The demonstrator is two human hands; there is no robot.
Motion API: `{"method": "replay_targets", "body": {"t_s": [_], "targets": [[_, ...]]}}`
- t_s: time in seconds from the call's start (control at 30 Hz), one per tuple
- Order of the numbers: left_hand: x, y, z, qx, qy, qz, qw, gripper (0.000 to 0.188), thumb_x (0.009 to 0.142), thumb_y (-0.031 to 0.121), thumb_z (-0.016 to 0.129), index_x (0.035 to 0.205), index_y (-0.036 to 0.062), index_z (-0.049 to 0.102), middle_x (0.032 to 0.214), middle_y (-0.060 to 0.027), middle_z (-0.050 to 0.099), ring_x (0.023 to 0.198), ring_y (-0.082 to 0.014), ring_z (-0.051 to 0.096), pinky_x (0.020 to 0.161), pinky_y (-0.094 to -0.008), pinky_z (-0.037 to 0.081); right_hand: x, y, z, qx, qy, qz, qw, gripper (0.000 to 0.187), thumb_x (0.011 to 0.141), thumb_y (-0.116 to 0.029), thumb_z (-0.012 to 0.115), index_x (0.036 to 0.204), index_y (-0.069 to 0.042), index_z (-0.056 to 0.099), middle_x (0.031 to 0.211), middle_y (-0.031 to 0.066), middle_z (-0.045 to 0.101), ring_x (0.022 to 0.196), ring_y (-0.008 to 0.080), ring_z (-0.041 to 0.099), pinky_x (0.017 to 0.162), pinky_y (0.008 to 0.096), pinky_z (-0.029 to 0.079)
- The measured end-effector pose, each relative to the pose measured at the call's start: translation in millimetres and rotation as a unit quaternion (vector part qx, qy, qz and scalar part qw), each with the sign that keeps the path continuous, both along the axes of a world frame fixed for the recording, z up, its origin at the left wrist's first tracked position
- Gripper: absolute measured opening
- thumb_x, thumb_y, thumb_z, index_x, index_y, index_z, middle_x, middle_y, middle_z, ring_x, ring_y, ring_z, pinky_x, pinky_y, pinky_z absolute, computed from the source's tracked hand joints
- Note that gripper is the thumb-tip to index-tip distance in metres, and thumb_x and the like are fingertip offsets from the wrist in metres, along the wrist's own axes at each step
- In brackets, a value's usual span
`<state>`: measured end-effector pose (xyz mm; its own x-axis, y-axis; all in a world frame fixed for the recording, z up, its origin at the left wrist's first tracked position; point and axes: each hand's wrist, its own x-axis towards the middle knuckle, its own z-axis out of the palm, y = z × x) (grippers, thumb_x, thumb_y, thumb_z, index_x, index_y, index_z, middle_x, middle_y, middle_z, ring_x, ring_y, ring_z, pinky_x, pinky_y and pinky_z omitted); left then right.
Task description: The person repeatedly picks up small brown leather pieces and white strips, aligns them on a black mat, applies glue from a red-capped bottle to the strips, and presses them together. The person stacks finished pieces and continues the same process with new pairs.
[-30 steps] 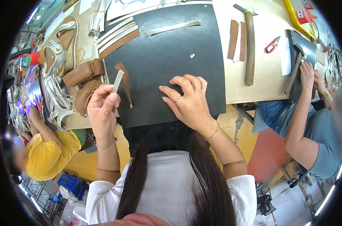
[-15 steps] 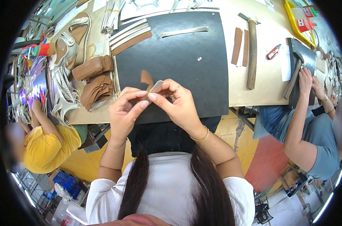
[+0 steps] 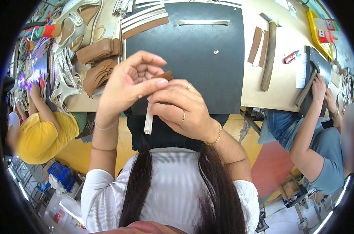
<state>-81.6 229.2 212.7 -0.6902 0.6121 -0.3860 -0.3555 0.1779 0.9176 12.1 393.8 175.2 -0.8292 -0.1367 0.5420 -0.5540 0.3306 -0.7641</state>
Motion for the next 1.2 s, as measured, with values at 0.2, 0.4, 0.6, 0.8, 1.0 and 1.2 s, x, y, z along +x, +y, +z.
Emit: {"method": "replay_targets", "body": {"t_s": [0.2,0.4,0.6,0.8,1.0,1.2], "targets": [[-6,2,15,-0.009,0.050,0.037,0.998,0.019,0.087,0.003,0.076,0.103,-0.0035,0.069,0.090,-0.0046,0.071,0.076,-0.0055,0.062,0.063,-0.0196,0.050,-1,3,9,0.031,0.051,-0.007,0.998,0.019,0.075,-0.009,0.079,0.092,-0.010,0.070,0.103,0.0040,0.071,0.104,0.0217,0.070,0.092,0.0396,0.052],[-18,4,13,0.046,0.113,0.123,0.985,0.022,0.089,0.006,0.075,0.109,-0.0009,0.070,0.088,-0.0046,0.070,0.071,-0.0084,0.066,0.059,-0.0194,0.048,13,5,12,-0.007,-0.044,0.044,0.998,0.017,0.078,-0.003,0.077,0.092,-0.010,0.070,0.100,0.0023,0.070,0.096,0.0191,0.069,0.083,0.0369,0.050],[-23,14,17,0.143,0.141,0.175,0.964,0.037,0.092,-0.001,0.068,0.127,-0.0048,0.058,0.103,-0.0134,0.065,0.073,-0.0185,0.069,0.063,-0.0257,0.055,45,24,11,-0.022,-0.227,0.182,0.956,0.018,0.083,-0.003,0.072,0.099,-0.010,0.070,0.096,0.0022,0.068,0.090,0.0192,0.065,0.082,0.0342,0.046],[8,27,-10,0.139,-0.019,0.065,0.988,0.030,0.094,0.003,0.068,0.122,-0.0048,0.061,0.110,-0.0142,0.066,0.083,-0.0188,0.073,0.070,-0.0257,0.059,59,66,32,-0.187,-0.289,-0.012,0.939,0.017,0.080,0.005,0.075,0.093,-0.005,0.073,0.094,0.0081,0.071,0.088,0.0194,0.068,0.079,0.0310,0.055],[20,9,-44,-0.335,0.411,0.014,0.847,0.036,0.082,0.010,0.081,0.116,0.0045,0.071,0.118,-0.0129,0.055,0.080,-0.0207,0.060,0.073,-0.0319,0.051,30,68,28,0.011,-0.158,-0.187,0.969,0.036,0.083,0.009,0.070,0.113,-0.009,0.075,0.104,0.0094,0.064,0.089,0.0203,0.066,0.078,0.0292,0.056],[39,18,-51,0.179,0.008,0.179,0.967,0.026,0.092,0.007,0.072,0.116,-0.0037,0.070,0.119,-0.0113,0.060,0.098,-0.0173,0.062,0.088,-0.0309,0.053,-5,32,22,-0.002,-0.078,-0.173,0.982,0.036,0.084,0.009,0.071,0.117,-0.006,0.073,0.107,0.0098,0.060,0.088,0.0199,0.067,0.075,0.0294,0.059]]}}
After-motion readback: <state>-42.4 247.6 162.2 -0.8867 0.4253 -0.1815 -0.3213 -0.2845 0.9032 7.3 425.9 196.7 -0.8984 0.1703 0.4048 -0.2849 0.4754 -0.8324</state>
